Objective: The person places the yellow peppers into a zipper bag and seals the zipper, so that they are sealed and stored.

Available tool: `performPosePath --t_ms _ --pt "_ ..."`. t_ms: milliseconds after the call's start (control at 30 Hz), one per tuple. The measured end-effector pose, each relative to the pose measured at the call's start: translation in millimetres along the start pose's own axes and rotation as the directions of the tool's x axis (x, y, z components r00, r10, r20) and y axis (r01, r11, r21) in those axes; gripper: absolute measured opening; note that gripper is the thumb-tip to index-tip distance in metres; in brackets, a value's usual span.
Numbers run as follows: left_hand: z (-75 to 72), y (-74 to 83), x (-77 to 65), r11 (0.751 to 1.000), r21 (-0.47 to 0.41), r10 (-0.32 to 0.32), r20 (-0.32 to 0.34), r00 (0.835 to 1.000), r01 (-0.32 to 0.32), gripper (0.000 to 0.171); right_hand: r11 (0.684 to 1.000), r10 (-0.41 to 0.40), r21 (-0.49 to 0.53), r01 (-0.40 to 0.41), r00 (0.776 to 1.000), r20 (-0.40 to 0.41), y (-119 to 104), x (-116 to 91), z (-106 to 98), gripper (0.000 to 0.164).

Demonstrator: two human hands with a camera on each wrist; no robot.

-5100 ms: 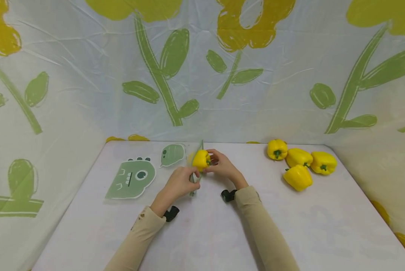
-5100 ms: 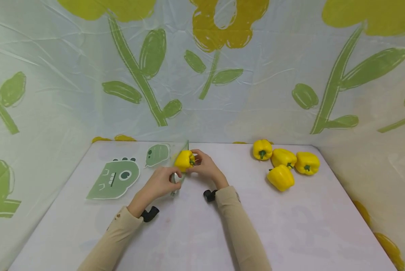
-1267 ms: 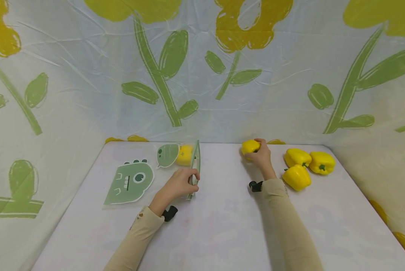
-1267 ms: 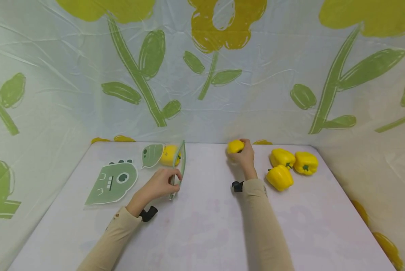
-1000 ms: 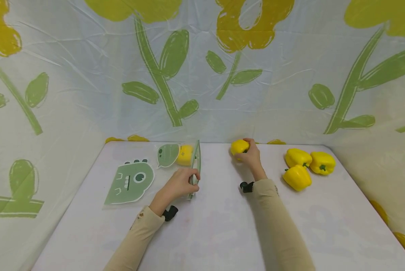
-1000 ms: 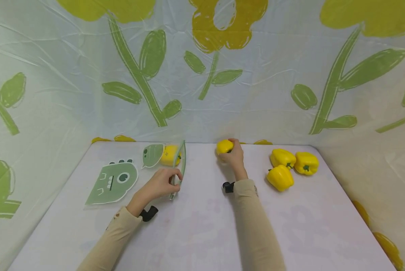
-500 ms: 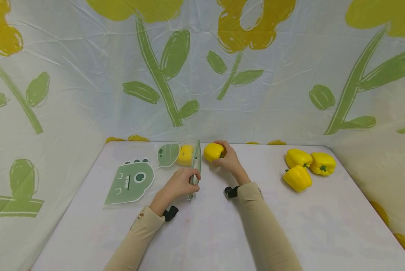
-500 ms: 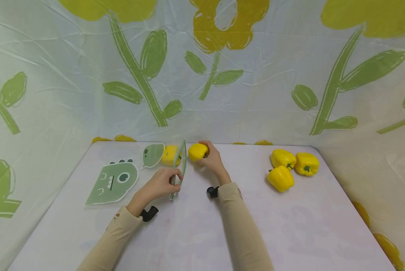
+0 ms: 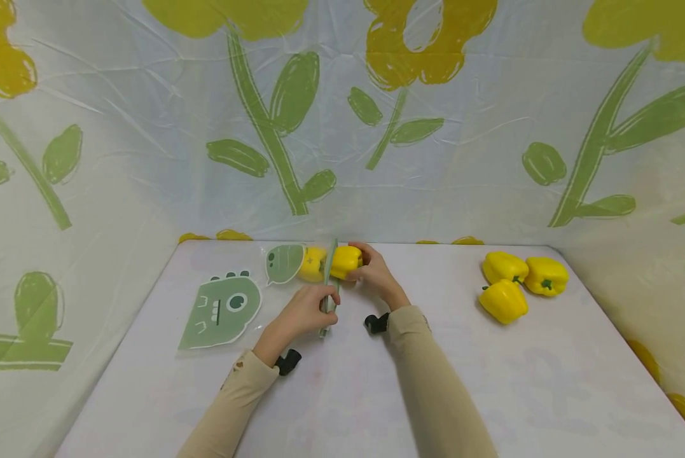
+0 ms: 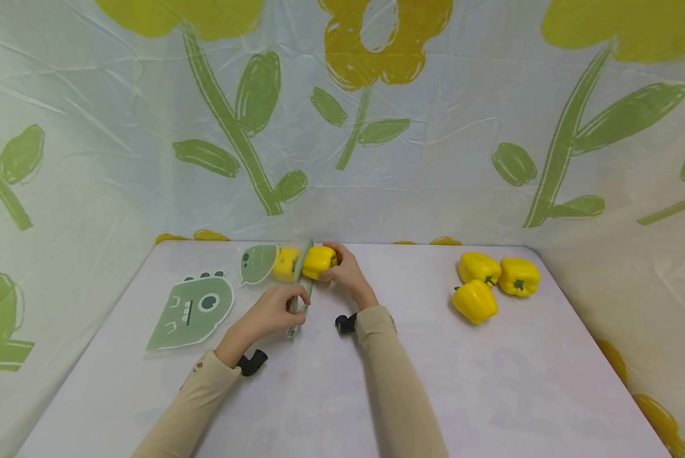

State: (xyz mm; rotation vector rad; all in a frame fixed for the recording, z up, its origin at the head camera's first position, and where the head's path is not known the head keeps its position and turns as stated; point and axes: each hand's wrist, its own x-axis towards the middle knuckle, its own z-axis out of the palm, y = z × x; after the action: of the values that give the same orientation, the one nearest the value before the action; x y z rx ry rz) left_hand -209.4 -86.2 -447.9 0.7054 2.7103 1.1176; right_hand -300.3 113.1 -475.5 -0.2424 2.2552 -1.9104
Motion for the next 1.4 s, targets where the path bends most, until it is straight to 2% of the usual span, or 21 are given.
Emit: performPosePath --t_ms 167,433,633,900,1100,1233,1400 --pt "0.0 -1.5 0.3 1.0 0.009 0.012 -0.008 1.0 -0.012 0.022 1.0 0.013 0.005 -0.013 0.999 0.048 -4.8 -0.7 0.5 0.078" --pt "-0.1 -1.9 -0.5 0.997 0.028 0.068 -0.027 0.997 -0.067 0.023 0.998 0.011 0.052 -0.017 0.994 0.111 2.2 4.4 4.7 0.072" --pt "-1.2 -2.5 -0.4 0.997 0.026 0.069 0.005 0.998 -0.069 0.023 0.991 0.072 0.094 -0.091 0.979 0.19 3.2 13.8 7.3 0.069" --pt "-3.3 -2.0 -0.9 0.997 0.021 0.078 0.017 0.997 -0.079 0.024 0.986 0.071 0.13 -0.105 0.968 0.24 3.5 20.1 8.7 0.064" --pt "-4.2 -0.4 -0.9 0.995 0.038 0.089 -0.018 0.996 -0.088 0.023 0.992 0.017 0.121 -0.044 0.977 0.214 5.0 16.1 5.5 0.071" --pt "-3.8 -1.1 -1.0 0.994 0.044 0.105 -0.047 0.993 -0.103 0.022 0.998 -0.025 0.062 0.014 0.983 0.182 7.5 15.3 5.7 0.075" --pt "-3.7 -0.8 -1.8 0.992 0.037 0.122 -0.059 0.991 -0.12 0.021 0.998 -0.03 -0.041 0.037 0.988 0.15 7.0 15.3 12.1 0.077"
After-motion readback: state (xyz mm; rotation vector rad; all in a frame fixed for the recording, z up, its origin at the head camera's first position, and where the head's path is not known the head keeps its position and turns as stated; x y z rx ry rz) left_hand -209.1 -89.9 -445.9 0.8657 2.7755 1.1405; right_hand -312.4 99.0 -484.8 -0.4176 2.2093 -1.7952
